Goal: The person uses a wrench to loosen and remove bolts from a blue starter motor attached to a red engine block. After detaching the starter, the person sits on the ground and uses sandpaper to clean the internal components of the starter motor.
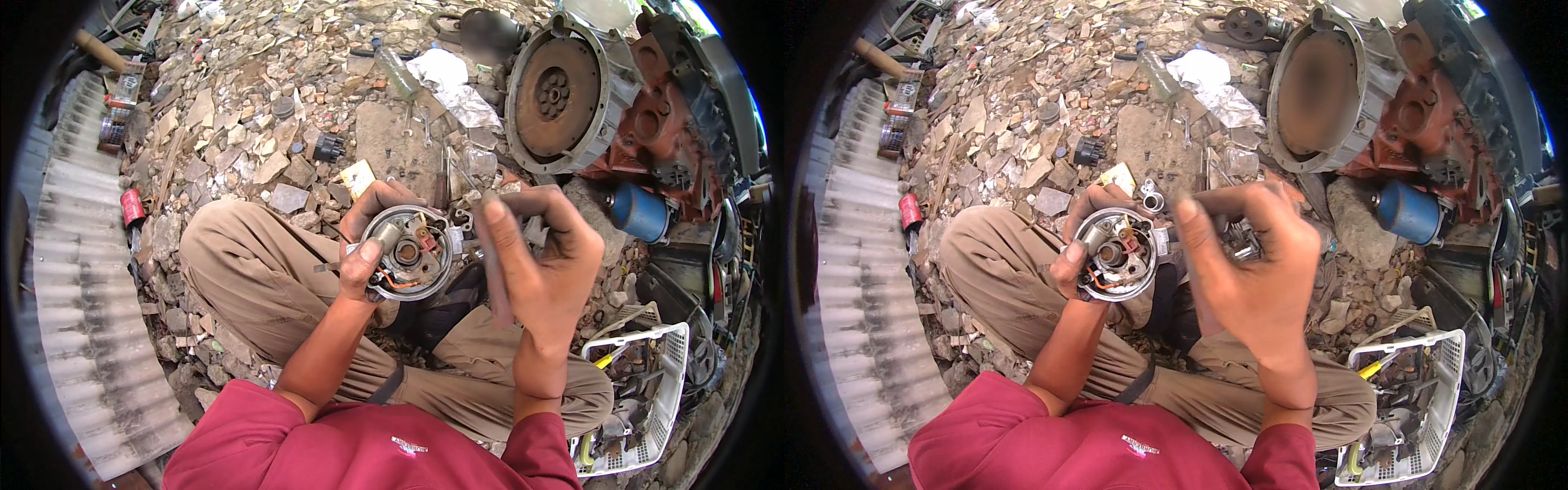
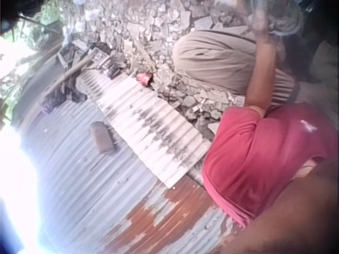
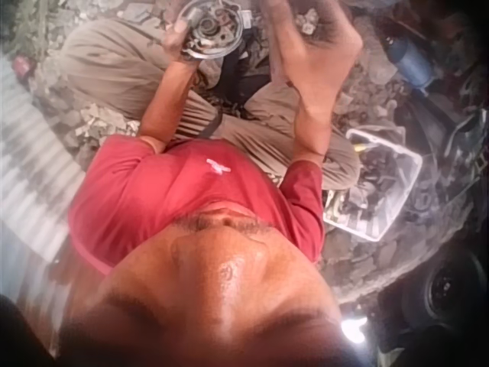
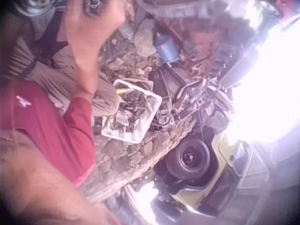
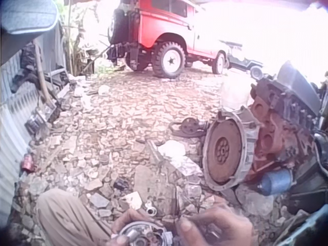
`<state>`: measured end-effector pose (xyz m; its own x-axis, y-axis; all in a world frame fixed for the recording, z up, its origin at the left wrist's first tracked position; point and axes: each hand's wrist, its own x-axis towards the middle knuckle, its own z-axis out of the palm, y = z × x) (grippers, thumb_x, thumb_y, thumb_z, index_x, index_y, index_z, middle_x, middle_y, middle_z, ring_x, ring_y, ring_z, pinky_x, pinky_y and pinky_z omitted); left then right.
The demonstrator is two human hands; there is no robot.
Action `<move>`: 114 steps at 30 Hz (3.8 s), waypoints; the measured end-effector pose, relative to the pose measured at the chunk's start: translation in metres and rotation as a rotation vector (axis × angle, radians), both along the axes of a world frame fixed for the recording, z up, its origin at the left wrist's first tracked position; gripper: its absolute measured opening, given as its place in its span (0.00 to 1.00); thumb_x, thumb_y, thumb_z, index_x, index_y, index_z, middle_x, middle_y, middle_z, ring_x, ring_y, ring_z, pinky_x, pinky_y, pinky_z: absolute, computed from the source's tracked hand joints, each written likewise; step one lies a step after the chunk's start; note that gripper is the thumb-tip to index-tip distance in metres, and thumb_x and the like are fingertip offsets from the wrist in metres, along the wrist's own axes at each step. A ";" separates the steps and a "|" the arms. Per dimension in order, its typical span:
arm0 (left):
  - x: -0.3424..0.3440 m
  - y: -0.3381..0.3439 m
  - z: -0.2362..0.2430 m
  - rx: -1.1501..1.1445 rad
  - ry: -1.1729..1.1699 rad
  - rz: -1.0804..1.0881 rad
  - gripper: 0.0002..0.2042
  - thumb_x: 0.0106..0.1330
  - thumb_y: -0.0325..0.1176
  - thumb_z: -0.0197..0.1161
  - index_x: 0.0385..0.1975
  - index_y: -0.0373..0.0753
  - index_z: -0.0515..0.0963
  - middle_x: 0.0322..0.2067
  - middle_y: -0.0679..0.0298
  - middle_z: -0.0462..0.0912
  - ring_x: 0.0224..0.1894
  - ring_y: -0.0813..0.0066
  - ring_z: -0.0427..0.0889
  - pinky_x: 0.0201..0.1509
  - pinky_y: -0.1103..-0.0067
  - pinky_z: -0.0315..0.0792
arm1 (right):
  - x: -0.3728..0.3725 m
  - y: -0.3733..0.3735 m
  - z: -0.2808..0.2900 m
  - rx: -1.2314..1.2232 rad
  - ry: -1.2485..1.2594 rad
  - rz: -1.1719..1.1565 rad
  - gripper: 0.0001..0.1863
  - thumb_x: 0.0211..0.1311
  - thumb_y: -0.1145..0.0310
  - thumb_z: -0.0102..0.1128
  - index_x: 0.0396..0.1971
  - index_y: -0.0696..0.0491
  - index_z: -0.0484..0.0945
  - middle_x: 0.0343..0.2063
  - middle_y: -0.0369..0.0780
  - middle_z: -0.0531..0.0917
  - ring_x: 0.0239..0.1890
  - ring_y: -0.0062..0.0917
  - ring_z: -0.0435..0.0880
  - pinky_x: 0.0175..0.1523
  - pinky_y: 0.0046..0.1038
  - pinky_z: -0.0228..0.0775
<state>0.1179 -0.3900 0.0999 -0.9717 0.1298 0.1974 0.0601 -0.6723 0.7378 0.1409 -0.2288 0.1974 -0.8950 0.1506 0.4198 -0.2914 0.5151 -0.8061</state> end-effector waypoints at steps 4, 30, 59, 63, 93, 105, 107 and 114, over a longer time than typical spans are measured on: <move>-0.002 -0.004 0.000 -0.065 0.029 0.005 0.31 0.50 0.58 0.63 0.36 0.31 0.72 0.35 0.56 0.76 0.37 0.72 0.76 0.45 0.77 0.69 | 0.001 -0.013 -0.007 0.126 0.017 0.041 0.06 0.51 0.74 0.70 0.23 0.57 0.80 0.21 0.40 0.81 0.26 0.32 0.78 0.35 0.30 0.66; -0.008 -0.002 -0.023 0.573 -0.284 -0.076 0.29 0.58 0.54 0.50 0.53 0.38 0.71 0.40 0.47 0.80 0.36 0.52 0.84 0.38 0.62 0.82 | -0.002 0.004 -0.005 -0.130 -0.089 0.073 0.10 0.66 0.75 0.60 0.44 0.64 0.76 0.35 0.38 0.81 0.33 0.14 0.77 0.37 0.17 0.70; -0.003 -0.005 -0.008 -0.224 0.063 0.344 0.29 0.57 0.49 0.58 0.47 0.26 0.73 0.41 0.54 0.82 0.44 0.70 0.81 0.52 0.75 0.73 | -0.004 -0.020 -0.032 0.339 -0.183 0.180 0.18 0.62 0.79 0.52 0.51 0.70 0.69 0.35 0.59 0.78 0.38 0.55 0.79 0.43 0.45 0.71; -0.004 -0.005 -0.005 -0.170 0.042 0.352 0.30 0.56 0.50 0.59 0.48 0.26 0.72 0.41 0.54 0.81 0.44 0.70 0.81 0.52 0.74 0.74 | -0.002 -0.025 -0.018 0.088 -0.359 0.095 0.10 0.64 0.77 0.56 0.43 0.65 0.72 0.26 0.54 0.82 0.29 0.52 0.82 0.34 0.40 0.72; -0.002 -0.008 0.001 -0.181 -0.083 0.339 0.30 0.58 0.49 0.49 0.47 0.23 0.72 0.40 0.51 0.80 0.41 0.67 0.81 0.48 0.76 0.74 | -0.004 -0.018 -0.030 0.680 0.026 0.202 0.32 0.50 0.76 0.61 0.61 0.54 0.71 0.25 0.40 0.71 0.21 0.33 0.77 0.28 0.33 0.71; -0.005 -0.005 -0.014 -0.136 -0.095 0.409 0.28 0.61 0.49 0.47 0.48 0.26 0.73 0.40 0.50 0.81 0.42 0.63 0.82 0.49 0.72 0.76 | -0.004 -0.025 -0.032 0.548 -0.036 0.218 0.30 0.55 0.82 0.56 0.61 0.56 0.70 0.28 0.46 0.73 0.26 0.44 0.77 0.32 0.39 0.70; -0.011 -0.011 -0.015 -0.102 -0.157 0.436 0.29 0.61 0.49 0.47 0.49 0.26 0.73 0.39 0.50 0.81 0.42 0.63 0.82 0.49 0.72 0.76 | 0.002 -0.023 -0.026 0.543 -0.048 0.259 0.30 0.55 0.82 0.56 0.61 0.56 0.70 0.27 0.47 0.72 0.25 0.44 0.77 0.33 0.39 0.70; -0.007 -0.006 -0.007 -0.119 -0.094 0.401 0.27 0.62 0.47 0.50 0.48 0.25 0.73 0.40 0.54 0.81 0.42 0.70 0.81 0.50 0.76 0.75 | -0.005 -0.022 -0.033 0.632 -0.007 0.231 0.30 0.52 0.78 0.59 0.60 0.61 0.69 0.27 0.43 0.73 0.24 0.35 0.79 0.31 0.34 0.73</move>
